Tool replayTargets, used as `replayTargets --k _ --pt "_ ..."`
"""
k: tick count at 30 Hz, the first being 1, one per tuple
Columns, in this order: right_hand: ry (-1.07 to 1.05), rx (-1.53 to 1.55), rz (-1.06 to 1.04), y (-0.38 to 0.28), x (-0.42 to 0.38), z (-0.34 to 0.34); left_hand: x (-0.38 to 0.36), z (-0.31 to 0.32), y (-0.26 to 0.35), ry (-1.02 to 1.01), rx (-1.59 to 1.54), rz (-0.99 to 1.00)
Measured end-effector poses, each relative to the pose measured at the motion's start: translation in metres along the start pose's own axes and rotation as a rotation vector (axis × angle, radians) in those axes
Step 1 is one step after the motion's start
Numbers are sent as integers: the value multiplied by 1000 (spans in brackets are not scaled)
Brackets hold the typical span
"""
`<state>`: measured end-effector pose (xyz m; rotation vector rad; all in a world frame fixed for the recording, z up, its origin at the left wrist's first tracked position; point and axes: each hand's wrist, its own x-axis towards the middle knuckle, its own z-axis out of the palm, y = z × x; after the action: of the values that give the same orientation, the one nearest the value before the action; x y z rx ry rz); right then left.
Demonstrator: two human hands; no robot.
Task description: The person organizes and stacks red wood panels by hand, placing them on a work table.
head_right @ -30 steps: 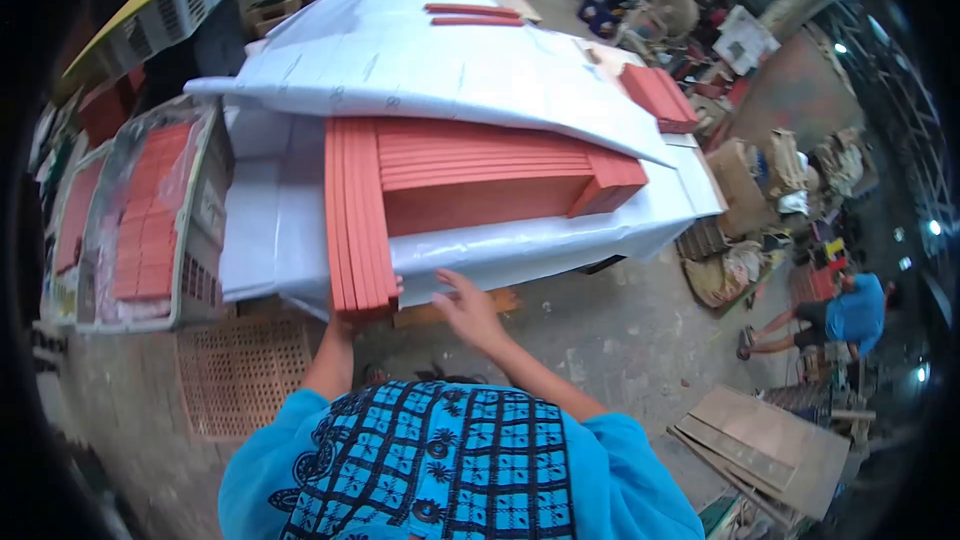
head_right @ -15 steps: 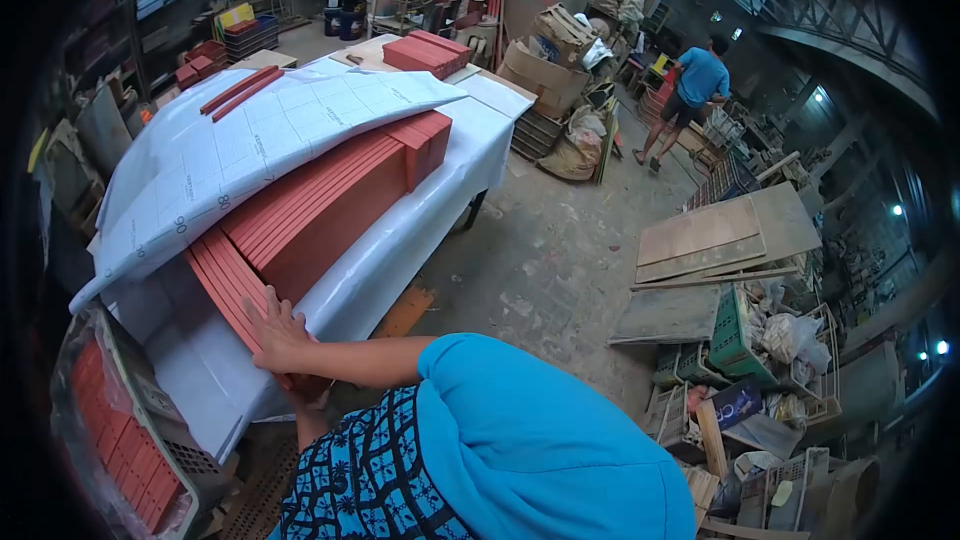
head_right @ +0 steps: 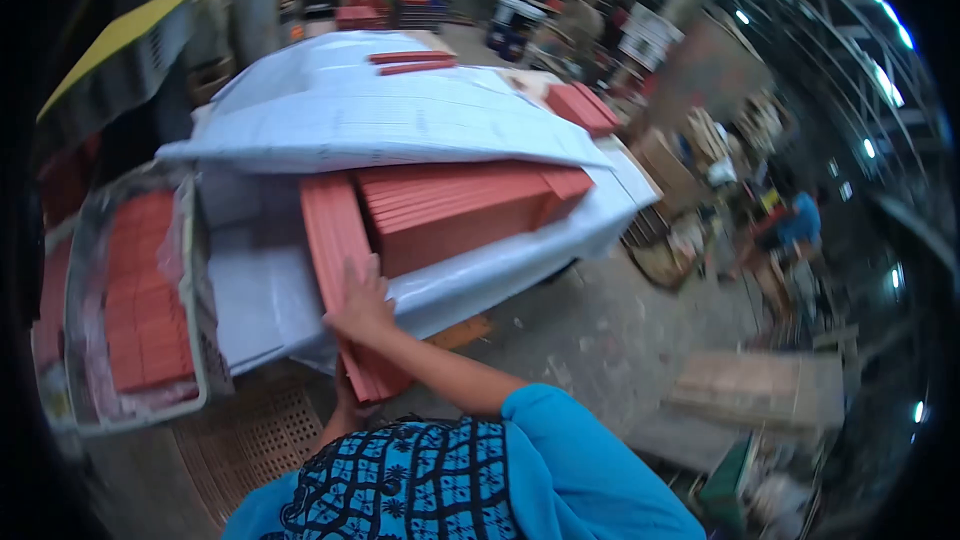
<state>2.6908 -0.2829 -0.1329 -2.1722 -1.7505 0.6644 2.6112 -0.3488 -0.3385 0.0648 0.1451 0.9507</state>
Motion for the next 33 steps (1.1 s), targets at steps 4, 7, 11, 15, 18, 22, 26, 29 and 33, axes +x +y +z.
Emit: replayTargets --k 4,7,11,15,18,22,26,29,33 --pt "40 -21 -21 -14 32 -1 -7 17 4 62 -45 -26" --pt "65 -61 23 -28 52 1 -10 11 6 109 -27 -45" --pt "82 -126 69 -35 62 2 2 0 19 176 8 -80" --pt "113 -128 46 -26 68 5 33 -13 34 215 -92 -145" --pt "92 -131 -9 -20 62 0 41 -18 24 206 -126 -90" --pt "92 -149 -95 -10 55 5 29 2 19 167 -146 -8" --pt "88 -116 -113 -2 47 0 38 -1 24 65 -243 -88" --pt "84 -20 -166 8 47 -4 33 30 22 200 -63 117" --pt "48 160 -190 23 32 -17 14 39 12 191 -113 67"
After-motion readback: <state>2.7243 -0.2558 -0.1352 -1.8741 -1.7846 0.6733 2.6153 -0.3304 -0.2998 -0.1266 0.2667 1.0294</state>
